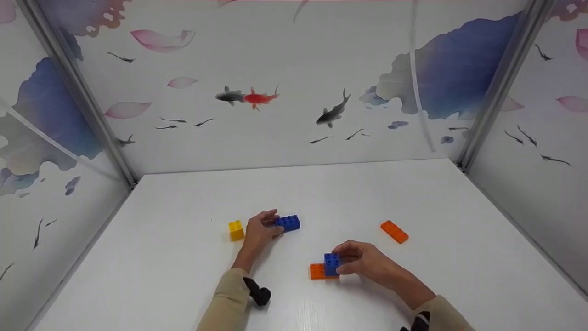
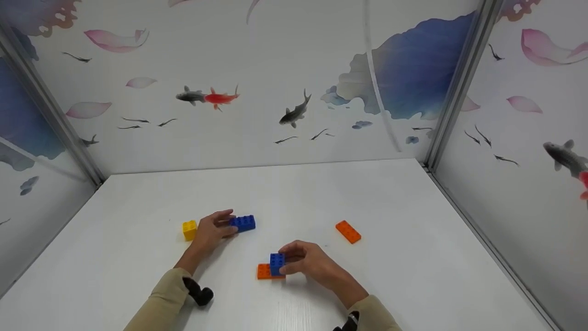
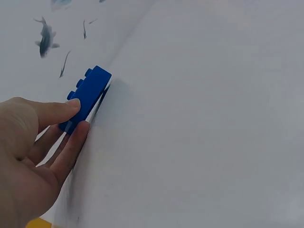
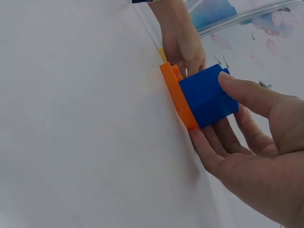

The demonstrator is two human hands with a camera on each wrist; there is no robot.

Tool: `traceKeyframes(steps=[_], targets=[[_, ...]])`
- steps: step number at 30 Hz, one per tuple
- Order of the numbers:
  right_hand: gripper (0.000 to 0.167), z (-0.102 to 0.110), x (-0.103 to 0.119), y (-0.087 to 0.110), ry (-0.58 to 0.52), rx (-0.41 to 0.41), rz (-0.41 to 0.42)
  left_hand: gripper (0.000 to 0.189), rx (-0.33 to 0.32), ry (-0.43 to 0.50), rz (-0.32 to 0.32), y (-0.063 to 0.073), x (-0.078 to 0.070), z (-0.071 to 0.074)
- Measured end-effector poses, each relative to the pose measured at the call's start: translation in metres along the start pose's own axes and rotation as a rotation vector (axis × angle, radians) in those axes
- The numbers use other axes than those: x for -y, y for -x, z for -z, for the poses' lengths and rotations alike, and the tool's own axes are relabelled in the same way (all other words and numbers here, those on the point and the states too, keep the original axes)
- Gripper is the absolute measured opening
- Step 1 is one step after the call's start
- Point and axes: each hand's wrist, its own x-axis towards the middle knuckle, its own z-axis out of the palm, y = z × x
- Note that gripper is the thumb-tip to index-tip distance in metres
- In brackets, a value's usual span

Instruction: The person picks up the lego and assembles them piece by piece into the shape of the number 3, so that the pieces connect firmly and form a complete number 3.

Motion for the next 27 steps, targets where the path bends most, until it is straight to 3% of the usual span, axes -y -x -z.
traceKeyframes(steps=[5,27], targets=[[0.044,0.001,-0.001,-0.001,0.009,-0.004,0.001,0.053,0.049,0.044,-0.066,0.006,-0.002,0.001],[0.049,-0.005,0.005,-0.001,0.019,-0.061,-0.073,0.037,0.214,0.086,-0.208,0.046,-0.024,0.001]])
